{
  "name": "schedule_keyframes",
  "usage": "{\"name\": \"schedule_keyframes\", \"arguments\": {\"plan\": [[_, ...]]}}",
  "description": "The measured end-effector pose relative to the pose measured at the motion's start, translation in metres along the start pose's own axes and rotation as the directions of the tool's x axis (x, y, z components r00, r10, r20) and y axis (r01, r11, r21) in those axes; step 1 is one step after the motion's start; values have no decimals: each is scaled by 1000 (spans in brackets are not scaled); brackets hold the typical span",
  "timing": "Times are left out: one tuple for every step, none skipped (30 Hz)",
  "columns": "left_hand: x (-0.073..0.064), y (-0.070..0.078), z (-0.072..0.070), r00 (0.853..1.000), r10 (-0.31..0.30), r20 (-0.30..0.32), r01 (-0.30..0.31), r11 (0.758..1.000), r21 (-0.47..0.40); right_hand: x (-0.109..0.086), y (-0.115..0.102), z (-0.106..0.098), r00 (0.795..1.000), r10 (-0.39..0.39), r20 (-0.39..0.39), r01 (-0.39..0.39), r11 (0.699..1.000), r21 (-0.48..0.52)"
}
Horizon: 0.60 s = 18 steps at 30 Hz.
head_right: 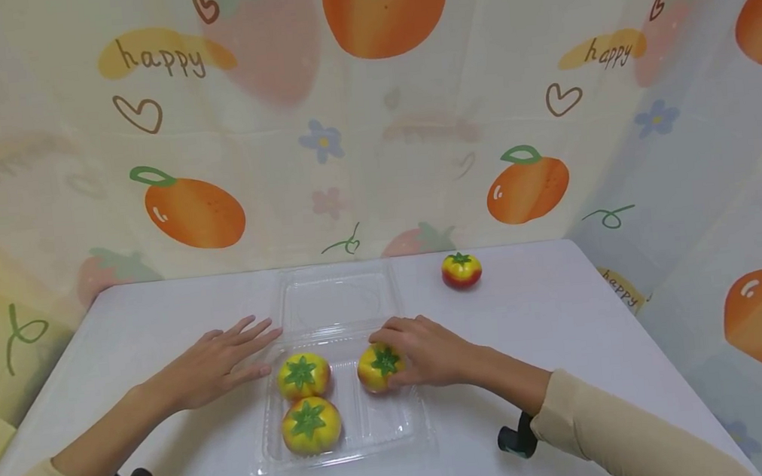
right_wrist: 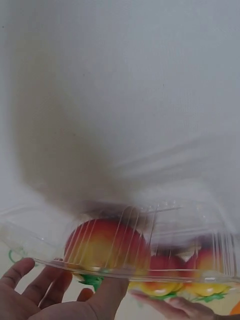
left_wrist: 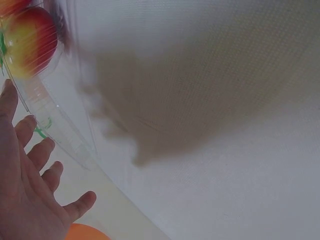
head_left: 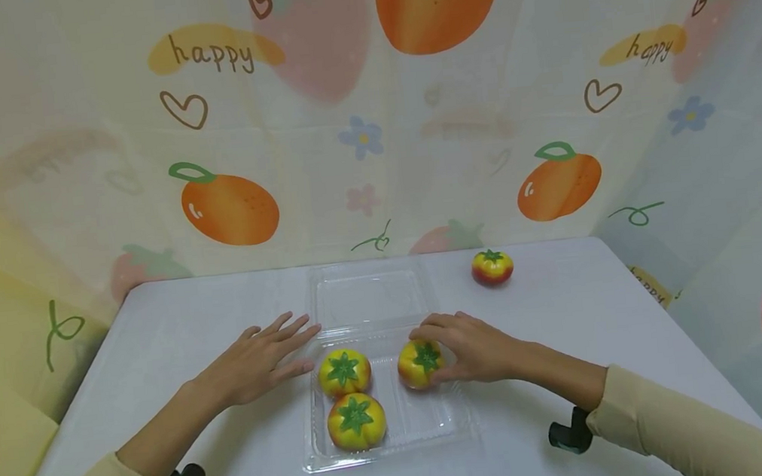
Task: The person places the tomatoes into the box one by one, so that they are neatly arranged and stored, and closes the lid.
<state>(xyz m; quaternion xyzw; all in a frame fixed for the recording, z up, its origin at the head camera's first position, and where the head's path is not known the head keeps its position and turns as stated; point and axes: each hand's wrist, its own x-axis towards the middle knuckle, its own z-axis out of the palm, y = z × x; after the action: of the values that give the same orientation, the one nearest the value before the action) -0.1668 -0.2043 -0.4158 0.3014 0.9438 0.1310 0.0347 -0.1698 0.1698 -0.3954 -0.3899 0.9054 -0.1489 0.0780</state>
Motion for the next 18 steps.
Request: {"name": "schedule_keyframes", "arguments": {"plan": [[0, 0, 0, 1000, 0, -1, 0, 1000, 1, -1, 0, -1, 1000, 4, -1, -4, 1000, 14], [1, 0, 1, 1000, 4, -3, -4, 1000, 3, -1, 1, -3, 1000, 7, -4, -7, 1000, 30], [1, 0, 1, 1000, 3, -2, -3, 1000, 2, -2, 1, -5, 1000, 9, -8, -8, 999, 51], [1, -1, 1, 1000, 2, -1, -2, 1000, 2, -2, 2, -6, 1000, 11, -15, -10, 998, 67], [1, -1, 2, 1000, -2, 3, 2, 1000, 0, -2, 3, -9, 1000, 18, -22, -16, 996, 87], [1, -1, 2, 1000, -2, 5, 2, 1000, -1, -2, 5, -10, 999, 23, -32, -20, 995, 99], [2, -1, 1, 1000, -3, 6, 3, 1000, -2, -2, 7, -13, 999, 30, -43, -26, 994, 109], [1, 0, 1, 1000, -3, 7, 3, 1000, -2, -2, 9, -15, 998, 41, -57, -34, 992, 121], [1, -1, 1, 1000, -9, 11, 9, 1000, -3, -2, 12, -18, 996, 55, -68, -46, 990, 131], [1, -1, 1, 1000, -8, 10, 8, 1000, -2, -2, 16, -21, 994, 69, -84, -57, 989, 138], [0, 0, 0, 1000, -8, 10, 8, 1000, 1, -1, 19, -25, 991, 84, -103, -68, 987, 144], [0, 0, 0, 1000, -7, 9, 7, 1000, 2, -1, 22, -28, 988, 95, -126, -76, 986, 146], [0, 0, 0, 1000, -6, 9, 6, 1000, 3, -1, 26, -32, 983, 111, -147, -88, 984, 154], [-1, 0, -1, 1000, -4, 9, 4, 1000, 5, -1, 30, -36, 977, 125, -172, -97, 982, 160], [-1, 0, 0, 1000, -5, 9, 5, 1000, 6, -1, 34, -40, 971, 135, -199, -103, 981, 164], [-1, 0, -1, 1000, -2, 8, 2, 1000, 7, -2, 38, -43, 962, 144, -231, -107, 980, 166], [-1, 0, -1, 1000, -1, 9, 1, 1000, 8, -2, 41, -46, 953, 157, -259, -114, 978, 173], [-2, 0, -1, 1000, 2, 8, -2, 1000, 8, -3, 45, -49, 943, 170, -285, -121, 976, 183]]}}
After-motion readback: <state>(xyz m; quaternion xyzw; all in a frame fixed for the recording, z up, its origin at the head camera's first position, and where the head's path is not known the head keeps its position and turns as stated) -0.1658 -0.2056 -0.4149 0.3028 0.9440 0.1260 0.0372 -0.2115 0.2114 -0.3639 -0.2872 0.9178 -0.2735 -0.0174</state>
